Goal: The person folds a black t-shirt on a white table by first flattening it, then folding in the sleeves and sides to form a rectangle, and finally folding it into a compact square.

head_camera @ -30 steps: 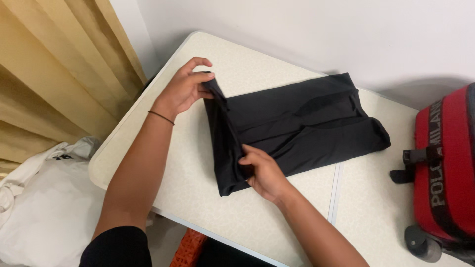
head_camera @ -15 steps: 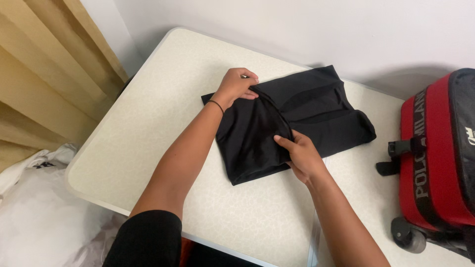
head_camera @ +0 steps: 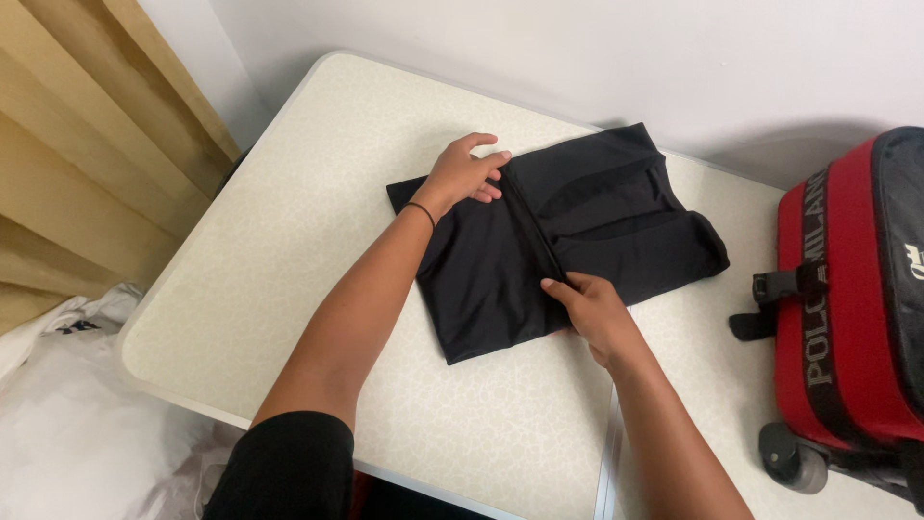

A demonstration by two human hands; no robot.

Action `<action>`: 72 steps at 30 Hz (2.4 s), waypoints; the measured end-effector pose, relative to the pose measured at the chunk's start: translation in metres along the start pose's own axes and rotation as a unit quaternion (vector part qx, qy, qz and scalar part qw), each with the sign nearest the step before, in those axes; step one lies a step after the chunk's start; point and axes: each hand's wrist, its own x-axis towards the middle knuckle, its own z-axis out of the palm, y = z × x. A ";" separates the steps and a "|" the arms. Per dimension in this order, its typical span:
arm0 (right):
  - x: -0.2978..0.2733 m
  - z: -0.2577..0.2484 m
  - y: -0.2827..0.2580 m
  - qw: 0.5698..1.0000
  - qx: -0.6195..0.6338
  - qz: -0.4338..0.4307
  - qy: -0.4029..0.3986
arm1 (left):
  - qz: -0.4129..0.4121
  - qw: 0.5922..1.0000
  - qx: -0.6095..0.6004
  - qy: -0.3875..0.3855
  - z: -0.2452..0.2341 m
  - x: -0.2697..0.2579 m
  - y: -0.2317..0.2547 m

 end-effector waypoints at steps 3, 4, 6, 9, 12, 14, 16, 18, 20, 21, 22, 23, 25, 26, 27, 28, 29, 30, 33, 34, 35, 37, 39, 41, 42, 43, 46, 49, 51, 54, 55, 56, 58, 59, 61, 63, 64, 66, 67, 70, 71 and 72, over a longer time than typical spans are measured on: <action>-0.001 -0.005 -0.003 0.998 -0.064 -0.012 0.020 | 0.033 0.999 0.034 0.000 0.002 0.006 -0.008; -0.001 -0.008 -0.005 0.994 -0.100 -0.019 0.029 | 0.048 0.998 0.048 0.000 0.003 0.009 -0.012; -0.003 -0.008 -0.006 0.984 -0.166 -0.031 0.050 | 0.084 0.994 0.076 -0.006 0.005 0.012 -0.019; -0.009 -0.005 -0.006 0.960 -0.263 -0.049 0.087 | 0.139 0.981 0.136 -0.013 0.009 0.013 -0.026; -0.015 0.000 -0.006 0.920 -0.365 -0.071 0.122 | 0.176 0.964 0.200 -0.018 0.011 0.006 -0.026; -0.018 0.002 -0.006 0.891 -0.421 -0.082 0.148 | 0.191 0.946 0.261 -0.038 0.012 -0.002 -0.023; -0.020 0.004 -0.007 0.866 -0.454 -0.118 0.172 | 0.201 0.916 0.340 -0.075 0.012 -0.011 -0.023; -0.023 0.008 -0.006 0.840 -0.477 -0.170 0.195 | 0.233 0.883 0.402 -0.059 0.011 -0.018 -0.028; -0.023 0.014 -0.002 0.811 -0.490 -0.237 0.215 | 0.282 0.860 0.424 -0.037 0.006 -0.016 -0.035; -0.022 0.019 0.001 0.827 -0.467 -0.237 0.204 | 0.315 0.854 0.415 -0.022 0.002 -0.013 -0.040; -0.019 0.026 0.004 0.842 -0.444 -0.238 0.193 | 0.348 0.846 0.405 -0.007 0.000 -0.009 -0.044; -0.014 0.033 0.007 0.856 -0.421 -0.240 0.182 | 0.362 0.838 0.407 -0.004 -0.001 -0.004 -0.048; -0.002 0.045 0.011 0.849 -0.446 -0.228 0.172 | 0.390 0.823 0.413 0.001 -0.001 0.005 -0.054; 0.003 0.051 0.014 0.845 -0.458 -0.222 0.165 | 0.374 0.826 0.422 -0.014 -0.001 0.006 -0.056; 0.009 0.056 0.017 0.853 -0.460 -0.196 0.150 | 0.358 0.828 0.430 -0.030 0.000 0.007 -0.058; 0.016 0.059 0.019 0.860 -0.462 -0.170 0.134 | 0.342 0.830 0.439 -0.046 0.001 0.006 -0.059; 0.021 0.061 0.021 0.867 -0.463 -0.144 0.118 | 0.331 0.827 0.452 -0.049 0.002 0.005 -0.059; 0.025 0.063 0.024 0.859 -0.476 -0.142 0.126 | 0.321 0.824 0.465 -0.054 0.002 0.004 -0.058; 0.032 0.063 0.030 0.841 -0.501 -0.148 0.145 | 0.282 0.811 0.509 -0.068 0.001 0.000 -0.054; 0.032 0.061 0.032 0.839 -0.499 -0.157 0.147 | 0.267 0.806 0.524 -0.074 0.001 -0.002 -0.053; 0.033 0.059 0.034 0.838 -0.498 -0.166 0.150 | 0.255 0.804 0.532 -0.070 0.001 -0.004 -0.053; 0.036 0.051 0.038 0.831 -0.503 -0.190 0.144 | 0.232 0.800 0.550 -0.064 0.003 -0.007 -0.053; 0.042 0.040 0.039 0.819 -0.507 -0.228 0.143 | 0.213 0.800 0.558 -0.050 0.002 -0.010 -0.053; 0.046 0.025 0.042 0.804 -0.510 -0.273 0.138 | 0.190 0.804 0.563 -0.034 0.006 -0.018 -0.058; 0.050 0.018 0.043 0.795 -0.517 -0.290 0.129 | 0.180 0.805 0.565 -0.023 0.009 -0.022 -0.059; 0.052 0.010 0.043 0.786 -0.524 -0.306 0.120 | 0.170 0.807 0.566 -0.012 0.011 -0.027 -0.059; 0.054 -0.014 0.041 0.762 -0.538 -0.353 0.082 | 0.162 0.824 0.543 0.018 0.017 -0.055 -0.057; 0.052 -0.041 0.028 0.769 -0.543 -0.335 0.010 | 0.099 0.820 0.564 -0.010 0.021 -0.086 -0.042; 0.050 -0.055 0.016 0.784 -0.546 -0.294 -0.029 | 0.104 0.803 0.586 -0.038 0.021 -0.094 -0.029; 0.043 -0.065 0.003 0.801 -0.546 -0.244 -0.036 | 0.222 0.789 0.573 -0.018 0.018 -0.097 -0.022; 0.040 -0.060 0.002 0.805 -0.541 -0.242 -0.023 | 0.280 0.781 0.558 -0.001 0.016 -0.096 -0.022; 0.038 -0.056 0.002 0.809 -0.536 -0.240 -0.010 | 0.316 0.778 0.543 -0.003 0.016 -0.095 -0.023; 0.028 -0.035 0.014 0.814 -0.522 -0.246 0.069 | 0.386 0.770 0.508 -0.007 0.017 -0.096 -0.030; 0.022 -0.024 0.022 0.814 -0.514 -0.248 0.109 | 0.377 0.778 0.502 -0.030 0.016 -0.098 -0.034; 0.010 0.001 0.038 0.825 -0.484 -0.253 0.143 | 0.360 0.791 0.488 -0.077 0.014 -0.104 -0.042; 0.003 0.017 0.047 0.824 -0.476 -0.259 0.165 | 0.361 0.788 0.484 -0.118 0.010 -0.107 -0.048; 0.001 0.024 0.052 0.818 -0.484 -0.261 0.168 | 0.359 0.787 0.482 -0.140 0.009 -0.110 -0.053; 0.004 0.026 0.056 0.807 -0.494 -0.274 0.170 | 0.380 0.775 0.486 -0.138 0.008 -0.113 -0.060; 0.007 0.023 0.058 0.802 -0.497 -0.285 0.168 | 0.391 0.769 0.488 -0.137 0.008 -0.113 -0.063; 0.015 0.008 0.063 0.790 -0.509 -0.304 0.155 | 0.378 0.771 0.496 -0.134 0.013 -0.112 -0.069; 0.018 0.001 0.064 0.786 -0.514 -0.309 0.148 | 0.368 0.773 0.500 -0.130 0.018 -0.113 -0.070; 0.022 -0.006 0.063 0.784 -0.515 -0.315 0.140 | 0.360 0.775 0.504 -0.124 0.023 -0.112 -0.070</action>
